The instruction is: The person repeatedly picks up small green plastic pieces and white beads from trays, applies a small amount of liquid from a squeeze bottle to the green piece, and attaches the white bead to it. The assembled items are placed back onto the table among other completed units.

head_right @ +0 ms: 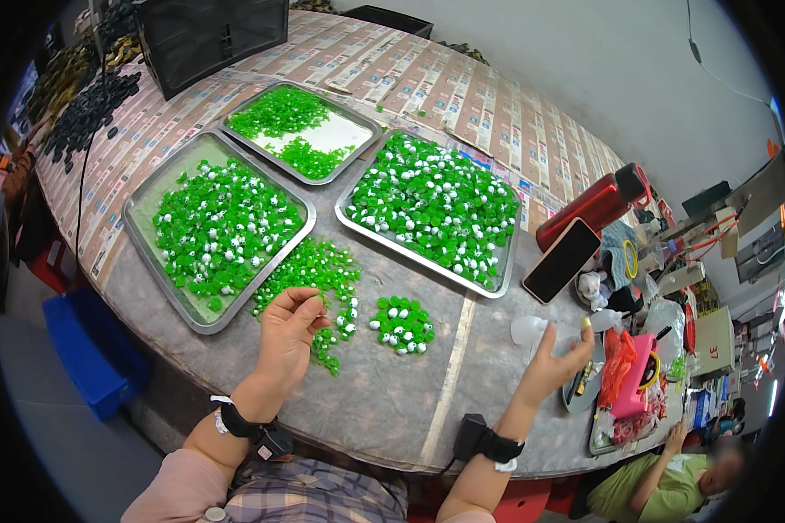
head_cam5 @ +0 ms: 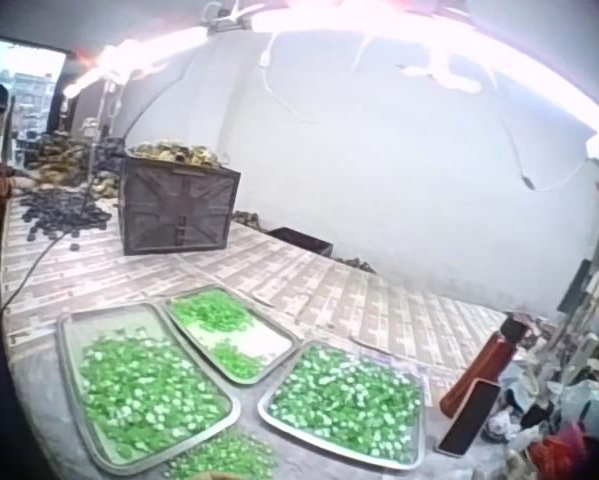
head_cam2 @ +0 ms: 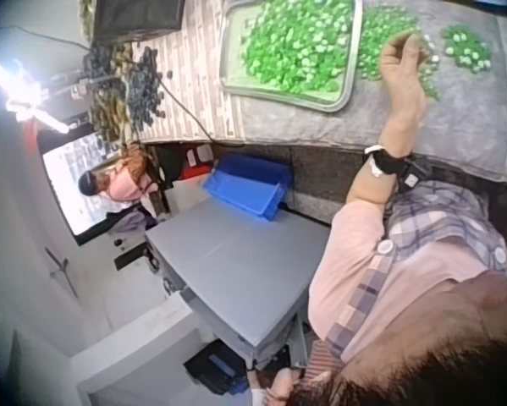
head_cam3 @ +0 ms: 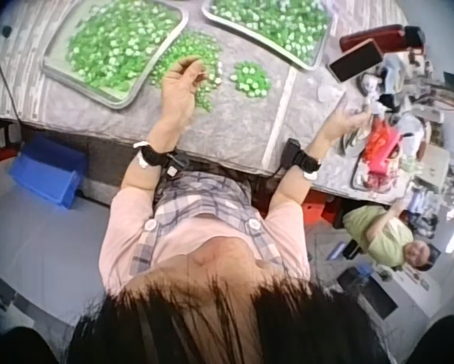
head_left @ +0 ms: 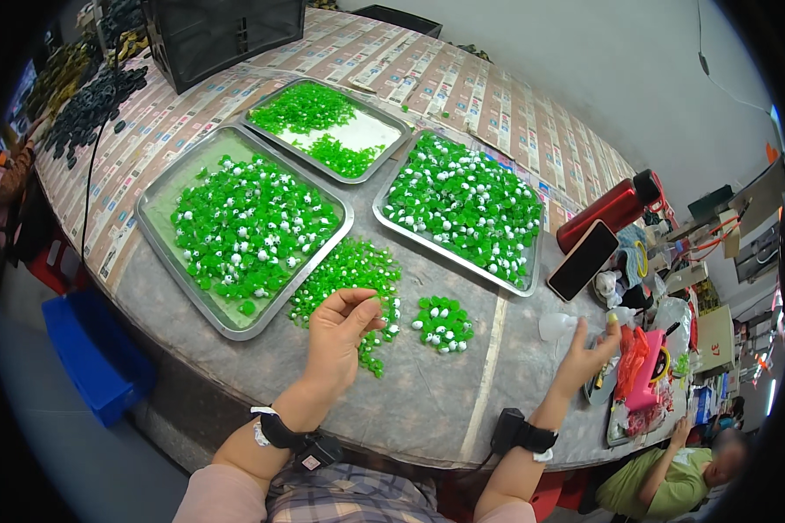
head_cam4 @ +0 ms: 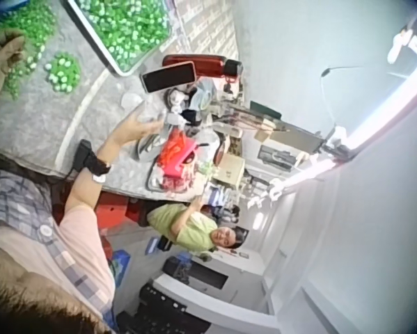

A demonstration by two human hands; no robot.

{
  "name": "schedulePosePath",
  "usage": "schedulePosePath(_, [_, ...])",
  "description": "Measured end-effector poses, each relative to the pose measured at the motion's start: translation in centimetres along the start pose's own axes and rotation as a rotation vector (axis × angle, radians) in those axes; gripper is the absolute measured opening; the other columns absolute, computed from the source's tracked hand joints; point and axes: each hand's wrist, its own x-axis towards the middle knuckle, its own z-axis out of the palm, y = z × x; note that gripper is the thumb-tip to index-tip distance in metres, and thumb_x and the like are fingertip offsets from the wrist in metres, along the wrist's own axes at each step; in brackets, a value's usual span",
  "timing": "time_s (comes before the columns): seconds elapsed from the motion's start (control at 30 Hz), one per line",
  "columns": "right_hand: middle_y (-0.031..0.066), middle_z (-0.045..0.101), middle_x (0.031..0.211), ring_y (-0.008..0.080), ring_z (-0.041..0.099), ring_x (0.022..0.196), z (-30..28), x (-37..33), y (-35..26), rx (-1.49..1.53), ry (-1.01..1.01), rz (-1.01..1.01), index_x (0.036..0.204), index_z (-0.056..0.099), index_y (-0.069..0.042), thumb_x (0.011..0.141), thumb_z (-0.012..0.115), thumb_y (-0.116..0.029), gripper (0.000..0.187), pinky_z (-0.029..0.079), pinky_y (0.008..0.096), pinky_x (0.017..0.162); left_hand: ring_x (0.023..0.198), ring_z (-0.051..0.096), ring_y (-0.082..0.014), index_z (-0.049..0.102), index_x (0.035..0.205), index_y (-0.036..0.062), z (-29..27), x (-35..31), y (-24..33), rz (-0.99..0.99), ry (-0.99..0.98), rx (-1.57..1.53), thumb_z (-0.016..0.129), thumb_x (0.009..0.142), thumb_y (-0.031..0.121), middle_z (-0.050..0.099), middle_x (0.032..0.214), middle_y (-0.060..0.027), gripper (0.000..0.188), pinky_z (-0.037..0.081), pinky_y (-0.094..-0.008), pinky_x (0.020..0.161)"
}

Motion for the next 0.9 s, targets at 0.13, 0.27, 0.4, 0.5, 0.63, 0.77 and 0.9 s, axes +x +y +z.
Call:
schedulePosePath(0.13, [0.0066, 0.056, 0.078, 0.0182, 0.053, 0.07, -1.7, -0.4, -8.4, 0.578, -0.71, 0.011, 0.083, 0.056, -0.003, 0.07, 0.061, -0.005, 0.014, 0.042, 0.0277, 0.062, 0.066, 0.054, -0.0089, 0.055, 0.086, 0.0026, -0.4, 0.2, 0.1, 0.026, 0.018, -0.012, 0.058, 0.077, 0.006, 0.057, 0.076, -0.003, 0.01, 0.047, -0.0214, 0.06])
schedulePosePath(0.27, [0.0079, 0.055, 0.075, 0.0218, 0.052, 0.07, 0.6, -3.9, -13.2, 0.737, -1.131, -0.507, 0.083, 0.057, -0.006, 0.065, 0.062, -0.005, 0.019, 0.042, 0.031, 0.063, 0.067, 0.054, -0.0087, 0.055, 0.087, 0.0025, -0.2, 0.4, 0.0, 0.031, 0.019, -0.013, 0.058, 0.077, 0.006, 0.057, 0.076, -0.0031, 0.011, 0.047, -0.021, 0.06])
schedulePosePath(0.4, [0.0077, 0.053, 0.073, 0.0244, 0.049, 0.071, 1.8, -6.0, -14.8, 0.598, -1.162, -0.691, 0.083, 0.055, -0.006, 0.06, 0.063, -0.007, 0.024, 0.041, 0.0344, 0.063, 0.067, 0.054, -0.0079, 0.055, 0.088, 0.0016, -0.2, 0.4, -0.2, 0.038, 0.013, -0.024, 0.059, 0.076, 0.006, 0.058, 0.079, -0.0035, 0.013, 0.047, -0.0204, 0.06])
schedulePosePath(0.5, [0.0075, 0.053, 0.072, 0.0243, 0.051, 0.072, 1.6, -5.8, -14.7, 0.584, -1.126, -0.704, 0.081, 0.054, -0.007, 0.062, 0.062, -0.007, 0.021, 0.042, 0.0343, 0.062, 0.067, 0.054, -0.0085, 0.055, 0.087, 0.0017, -0.3, 0.4, -0.2, 0.032, 0.018, -0.024, 0.059, 0.076, 0.006, 0.058, 0.078, -0.0037, 0.012, 0.046, -0.0204, 0.06])
schedulePosePath(0.63, [0.0087, 0.056, 0.071, 0.0238, 0.055, 0.068, -0.8, -3.6, -14.3, 0.71, -1.212, -0.28, 0.083, 0.052, -0.006, 0.066, 0.06, -0.005, 0.019, 0.044, 0.0314, 0.059, 0.067, 0.054, -0.0086, 0.056, 0.087, 0.002, -0.3, -0.1, 0.0, -0.1, -0.167, 0.065, 0.059, 0.076, 0.007, 0.058, 0.077, -0.0032, 0.013, 0.045, -0.0206, 0.06])
schedulePosePath(0.77, [0.0085, 0.059, 0.074, 0.0187, 0.059, 0.069, -2.0, -3.1, -13.6, 0.8, -1.297, -0.163, 0.089, 0.052, -0.004, 0.067, 0.061, -0.002, 0.023, 0.046, 0.0268, 0.061, 0.068, 0.053, -0.0077, 0.057, 0.087, 0.0019, 0.2, -0.6, -0.4, -0.178, -0.376, 0.19, 0.059, 0.076, 0.007, 0.059, 0.078, -0.0032, 0.012, 0.044, -0.0207, 0.061])
schedulePosePath(0.9, [0.0075, 0.059, 0.08, 0.015, 0.059, 0.073, -2.1, -4.6, -12.2, 1.005, -1.29, 0.158, 0.091, 0.053, -0.001, 0.07, 0.059, 0.0, 0.022, 0.046, 0.0257, 0.065, 0.07, 0.055, -0.0078, 0.057, 0.087, 0.0017, 0.9, -0.9, -0.6, -0.2, -0.456, 0.267, 0.059, 0.076, 0.006, 0.059, 0.079, -0.0035, 0.012, 0.044, -0.0203, 0.063])
